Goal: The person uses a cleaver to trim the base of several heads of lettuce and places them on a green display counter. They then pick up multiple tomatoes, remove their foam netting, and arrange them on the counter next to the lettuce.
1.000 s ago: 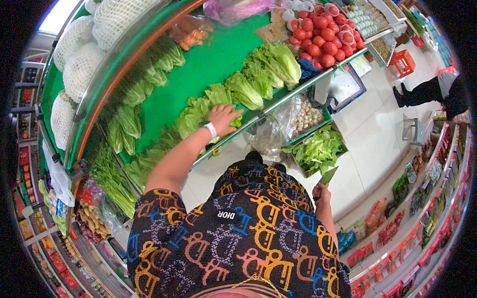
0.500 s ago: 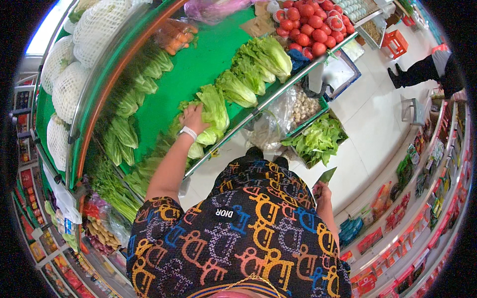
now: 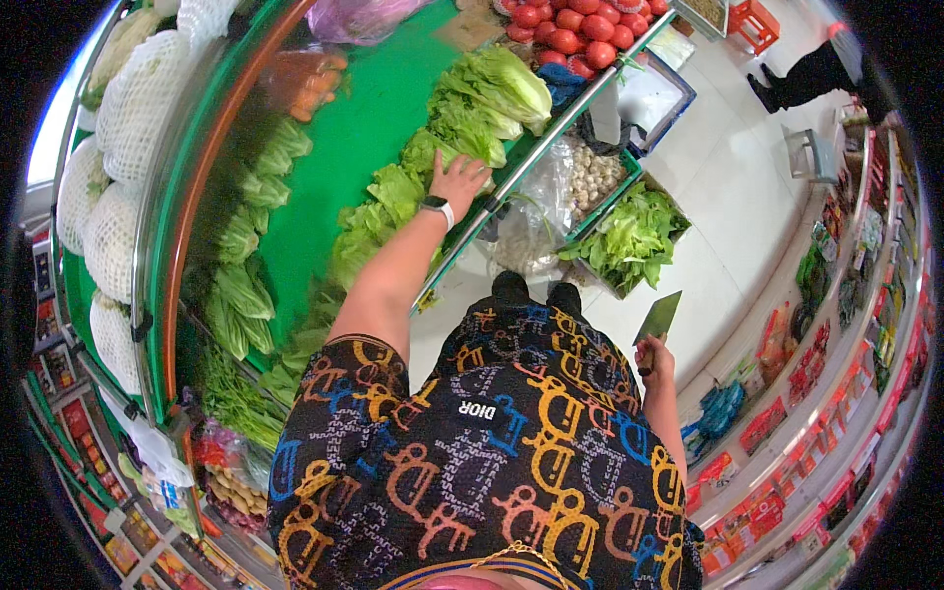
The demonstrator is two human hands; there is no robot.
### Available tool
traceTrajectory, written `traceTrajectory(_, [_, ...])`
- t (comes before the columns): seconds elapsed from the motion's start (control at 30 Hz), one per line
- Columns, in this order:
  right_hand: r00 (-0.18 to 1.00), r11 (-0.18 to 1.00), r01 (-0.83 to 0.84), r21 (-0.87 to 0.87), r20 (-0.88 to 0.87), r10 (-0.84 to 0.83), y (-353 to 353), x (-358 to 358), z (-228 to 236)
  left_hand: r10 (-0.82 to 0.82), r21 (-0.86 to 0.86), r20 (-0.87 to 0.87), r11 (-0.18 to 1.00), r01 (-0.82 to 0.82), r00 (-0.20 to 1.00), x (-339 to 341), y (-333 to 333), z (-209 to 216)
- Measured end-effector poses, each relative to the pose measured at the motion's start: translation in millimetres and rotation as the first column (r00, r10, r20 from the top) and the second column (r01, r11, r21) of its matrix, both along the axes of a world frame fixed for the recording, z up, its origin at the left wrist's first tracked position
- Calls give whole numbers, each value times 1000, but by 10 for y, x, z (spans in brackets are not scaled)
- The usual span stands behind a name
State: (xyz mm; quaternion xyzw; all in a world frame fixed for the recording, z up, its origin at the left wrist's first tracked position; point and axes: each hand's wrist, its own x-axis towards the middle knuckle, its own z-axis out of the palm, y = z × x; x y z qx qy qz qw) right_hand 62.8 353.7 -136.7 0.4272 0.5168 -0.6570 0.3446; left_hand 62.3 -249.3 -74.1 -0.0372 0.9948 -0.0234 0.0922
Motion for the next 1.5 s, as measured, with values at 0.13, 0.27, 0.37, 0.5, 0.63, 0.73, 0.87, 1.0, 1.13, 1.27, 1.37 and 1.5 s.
traceTrajectory(0.13, [1000,998,-16,55,10,15,88,162,68,21,-101,-22,995,-23,1000,40,-29,-211])
traceTrajectory(0.27, [996,996,-85,3,-27,85,238,273,131,-65,-85,-101,995,57,993,-15,-212,-43])
traceTrajectory(0.37, [997,993,75,86,-30,-72,386,312,-18,-95,56,-65,994,99,993,-51,-283,383])
traceTrajectory(0.5, [999,996,34,86,-35,-31,273,143,-14,246,388,-308,914,-114,919,-19,-674,944])
traceTrajectory(0.63, [985,1000,4,14,-172,-1,86,-101,110,504,690,-457,721,-65,733,-145,-682,1796])
traceTrajectory(0.73, [970,997,56,51,-239,-42,-178,-373,324,653,980,-196,107,167,731,-297,-513,2171])
traceTrajectory(0.87, [899,991,-25,130,-430,79,-619,-650,1041,546,805,73,-527,274,835,-442,-71,2292])
traceTrajectory(1.0, [736,967,-38,250,-648,197,-896,-781,1689,331,554,271,-822,135,904,-703,583,2024])
traceTrajectory(1.13, [472,947,82,309,-850,237,-1067,-675,2037,334,787,172,-612,75,927,-952,1203,1634])
traceTrajectory(1.27, [567,914,0,406,-753,335,-1063,-698,2333,197,995,-23,103,3,980,-1090,1692,1439])
traceTrajectory(1.37, [465,800,78,596,-731,499,-1137,-555,2355,70,829,-130,555,70,989,-1083,2047,1304])
traceTrajectory(1.5, [349,650,74,756,-630,694,-1211,-327,2375,-238,671,-178,680,294,955,-1034,2317,1147])
